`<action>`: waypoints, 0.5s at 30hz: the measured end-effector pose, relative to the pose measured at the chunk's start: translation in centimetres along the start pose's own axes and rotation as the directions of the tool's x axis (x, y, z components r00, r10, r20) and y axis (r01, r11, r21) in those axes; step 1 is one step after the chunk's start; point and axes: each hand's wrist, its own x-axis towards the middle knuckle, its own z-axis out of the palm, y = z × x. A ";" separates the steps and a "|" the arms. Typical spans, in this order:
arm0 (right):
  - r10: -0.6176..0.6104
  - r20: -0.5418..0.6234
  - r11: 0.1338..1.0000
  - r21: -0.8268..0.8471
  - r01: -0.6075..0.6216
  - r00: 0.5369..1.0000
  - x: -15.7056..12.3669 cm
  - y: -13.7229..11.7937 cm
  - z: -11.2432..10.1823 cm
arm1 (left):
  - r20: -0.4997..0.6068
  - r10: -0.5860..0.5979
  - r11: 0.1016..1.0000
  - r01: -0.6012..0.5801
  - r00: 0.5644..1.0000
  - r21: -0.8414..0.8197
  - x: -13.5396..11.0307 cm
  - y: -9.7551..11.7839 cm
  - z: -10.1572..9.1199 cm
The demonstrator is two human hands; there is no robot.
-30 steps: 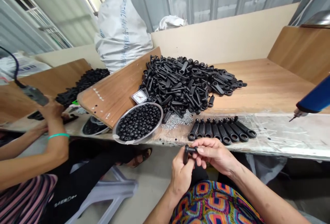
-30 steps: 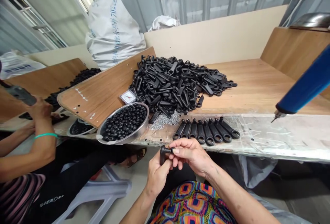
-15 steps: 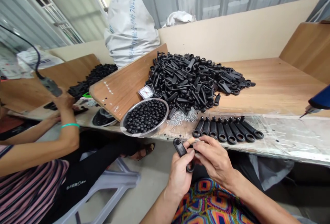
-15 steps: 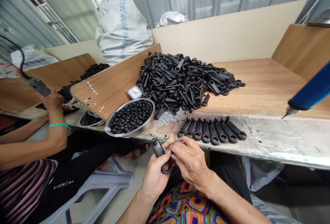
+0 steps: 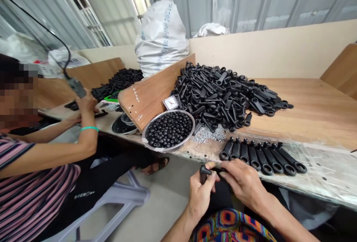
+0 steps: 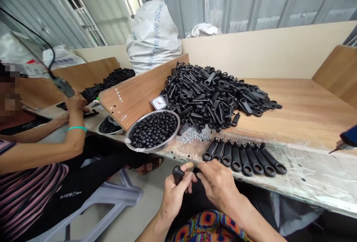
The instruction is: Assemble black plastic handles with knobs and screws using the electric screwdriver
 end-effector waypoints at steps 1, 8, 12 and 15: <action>0.091 0.012 0.987 0.131 -0.092 0.996 0.1 0.0 0.0 | -0.028 -0.005 1.000 0.005 1.000 0.022 0.2 -0.2 -0.3; 0.399 0.313 0.275 0.856 -0.438 0.862 1.4 -1.1 2.7 | -0.094 0.092 0.963 -0.064 0.991 0.263 1.5 -1.6 -1.8; 0.425 0.336 0.090 0.908 -0.409 0.840 1.9 -0.8 4.4 | -0.080 0.107 0.936 -0.073 0.991 0.345 1.9 -2.0 -2.0; 0.443 0.361 0.010 0.913 -0.407 0.821 2.0 -0.5 4.8 | -0.080 0.129 0.919 -0.089 0.988 0.384 2.2 -2.2 -2.0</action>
